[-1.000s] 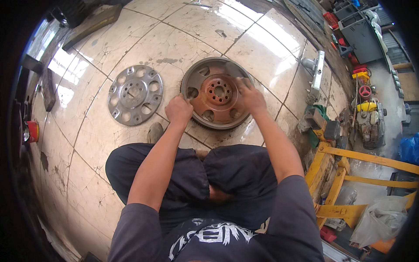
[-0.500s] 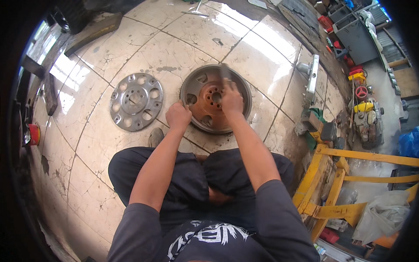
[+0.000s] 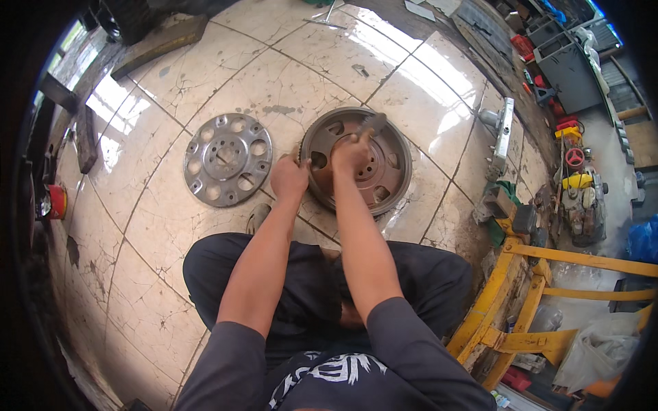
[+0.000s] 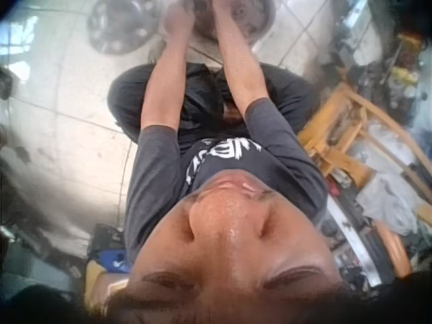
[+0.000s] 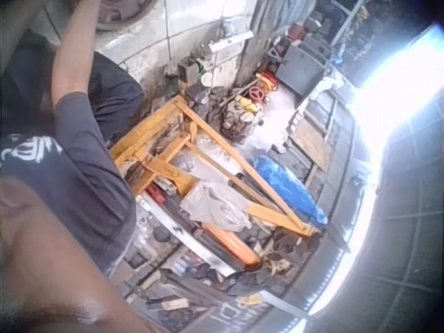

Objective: The person scrubs a rusty wheel hub with a wire brush, rotating it to clean the rim and inner surfaces. A second hub sits nearby on the floor. The person continues scrubbing different areas of the hub throughout the clip.

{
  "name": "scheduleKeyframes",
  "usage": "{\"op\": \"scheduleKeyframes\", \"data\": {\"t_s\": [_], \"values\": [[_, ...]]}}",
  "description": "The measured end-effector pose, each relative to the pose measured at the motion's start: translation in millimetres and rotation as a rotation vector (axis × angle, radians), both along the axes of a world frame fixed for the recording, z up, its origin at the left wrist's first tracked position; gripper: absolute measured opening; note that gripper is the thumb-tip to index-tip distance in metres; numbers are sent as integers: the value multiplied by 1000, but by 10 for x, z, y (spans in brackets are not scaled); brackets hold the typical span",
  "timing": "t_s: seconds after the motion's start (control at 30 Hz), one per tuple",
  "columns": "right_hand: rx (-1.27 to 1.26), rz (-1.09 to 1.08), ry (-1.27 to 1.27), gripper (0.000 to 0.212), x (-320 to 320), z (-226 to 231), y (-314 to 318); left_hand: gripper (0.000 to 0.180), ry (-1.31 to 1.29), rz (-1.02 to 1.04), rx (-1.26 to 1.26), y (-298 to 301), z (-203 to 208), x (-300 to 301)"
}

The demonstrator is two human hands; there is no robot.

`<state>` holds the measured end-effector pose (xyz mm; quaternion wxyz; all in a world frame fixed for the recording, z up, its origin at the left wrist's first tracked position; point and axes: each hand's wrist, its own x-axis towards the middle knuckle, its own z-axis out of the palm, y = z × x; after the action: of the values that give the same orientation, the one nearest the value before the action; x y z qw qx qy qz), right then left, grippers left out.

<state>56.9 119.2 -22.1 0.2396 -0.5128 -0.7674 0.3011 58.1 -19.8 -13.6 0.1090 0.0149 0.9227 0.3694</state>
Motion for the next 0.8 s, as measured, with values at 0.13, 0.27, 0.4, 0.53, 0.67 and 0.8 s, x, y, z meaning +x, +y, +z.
{"op": "scheduleKeyframes", "data": {"t_s": [0.13, 0.27, 0.4, 0.53, 0.67, 0.8], "values": [[259, 240, 31, 58, -104, -182, -387, 29, -33, 31, 146, 93, -207, -104], [70, 639, -73, 54, 513, -26, -139, 35, -226, 21, 148, -121, -186, -300], [-12, 634, -124, 53, 754, 101, 521, 39, -270, -2, 183, 32, -30, -152], [116, 533, 54, 51, 1145, 268, 982, 46, -165, 45, 117, -26, 13, -62], [384, 342, -249, 52, 1899, 505, 1760, 50, 195, -269, -7, 43, -53, 63], [45, -122, -467, 48, 2355, 279, 2098, 61, 323, -727, -63, 351, 129, 659]]}}
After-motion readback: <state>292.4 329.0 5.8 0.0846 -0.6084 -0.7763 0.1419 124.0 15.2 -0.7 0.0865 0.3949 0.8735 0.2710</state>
